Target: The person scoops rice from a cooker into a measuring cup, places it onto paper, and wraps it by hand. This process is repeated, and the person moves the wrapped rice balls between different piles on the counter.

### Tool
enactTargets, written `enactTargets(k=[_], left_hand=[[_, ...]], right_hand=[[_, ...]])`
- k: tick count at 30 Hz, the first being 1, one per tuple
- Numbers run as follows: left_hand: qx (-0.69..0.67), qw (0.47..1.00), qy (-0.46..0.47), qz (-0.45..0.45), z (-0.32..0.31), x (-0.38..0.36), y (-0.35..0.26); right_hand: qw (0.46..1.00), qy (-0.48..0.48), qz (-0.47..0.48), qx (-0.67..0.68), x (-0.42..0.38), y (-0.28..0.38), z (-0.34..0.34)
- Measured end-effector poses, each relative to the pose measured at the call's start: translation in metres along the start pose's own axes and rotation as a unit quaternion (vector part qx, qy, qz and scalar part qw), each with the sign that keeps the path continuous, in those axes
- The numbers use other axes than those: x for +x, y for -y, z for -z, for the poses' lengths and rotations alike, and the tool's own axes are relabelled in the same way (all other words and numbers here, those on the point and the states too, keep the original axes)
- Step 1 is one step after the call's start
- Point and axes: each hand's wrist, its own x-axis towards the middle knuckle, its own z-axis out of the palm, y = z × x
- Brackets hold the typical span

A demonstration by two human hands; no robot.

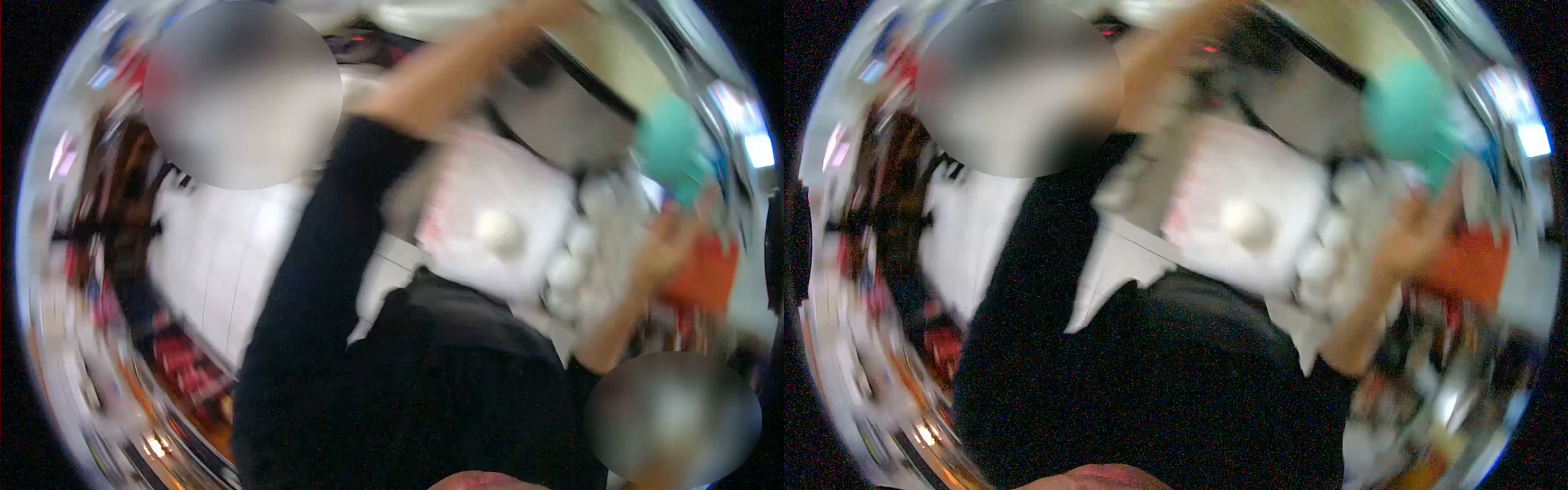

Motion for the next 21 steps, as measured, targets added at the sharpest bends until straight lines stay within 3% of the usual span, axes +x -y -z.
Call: enactTargets(k=[1, 2, 3, 5, 6, 7, 8, 9, 10, 11, 12, 14, 18, 20, 21], left_hand=[[-0.019, 0.98, 0.045, 0.192, -0.017, 0.033, -0.021], [0.026, 0.953, 0.002, 0.302, -0.024, 0.049, -0.033], [0.204, 0.929, -0.099, 0.293, -0.009, 0.044, -0.066], [0.11, 0.947, -0.287, 0.092, -0.005, 0.015, -0.088], [0.109, 0.939, -0.327, -0.018, 0.012, -0.028, -0.113], [0.052, 0.938, -0.334, -0.081, -0.028, -0.071, -0.116], [0.031, 0.993, 0.106, -0.05, -0.008, -0.117, -0.145], [-0.033, 0.985, 0.004, -0.171, -0.067, -0.186, -0.139], [-0.145, 0.962, -0.018, -0.231, -0.068, -0.247, -0.148], [-0.148, 0.967, -0.016, -0.208, -0.073, -0.3, -0.158], [-0.167, 0.969, 0.054, -0.175, -0.064, -0.341, -0.161], [-0.224, 0.971, 0.079, -0.034, -0.062, -0.395, -0.168], [-0.146, 0.982, 0.097, -0.073, -0.075, -0.431, -0.168], [-0.15, 0.978, 0.135, -0.058, -0.092, -0.434, -0.165], [-0.162, 0.965, 0.199, -0.045, -0.092, -0.432, -0.163]], right_hand=[[0.939, 0.019, 0.241, -0.244, 0.037, 0.032, -0.016], [0.948, 0.034, 0.22, -0.226, 0.072, 0.012, -0.014], [0.954, 0.048, 0.199, -0.22, 0.11, -0.011, -0.023], [0.892, 0.069, 0.338, -0.293, 0.147, -0.001, -0.056], [0.845, 0.056, 0.408, -0.34, 0.157, -0.005, -0.062], [0.828, 0.038, 0.419, -0.371, 0.134, 0.024, -0.067], [0.858, 0.084, 0.376, -0.339, 0.109, 0.015, -0.062], [0.883, 0.132, 0.329, -0.308, 0.071, -0.004, -0.061], [0.919, 0.256, 0.242, -0.175, 0.024, -0.001, -0.06], [0.898, 0.338, 0.231, -0.162, -0.021, -0.035, -0.054], [0.84, 0.51, -0.025, -0.181, -0.069, -0.045, -0.05], [0.768, 0.615, 0.058, -0.168, -0.147, -0.07, -0.037], [0.756, 0.612, 0.141, -0.183, -0.196, -0.096, -0.024], [0.765, 0.594, 0.165, -0.184, -0.202, -0.101, -0.019], [0.769, 0.604, 0.141, -0.154, -0.202, -0.107, -0.017]])
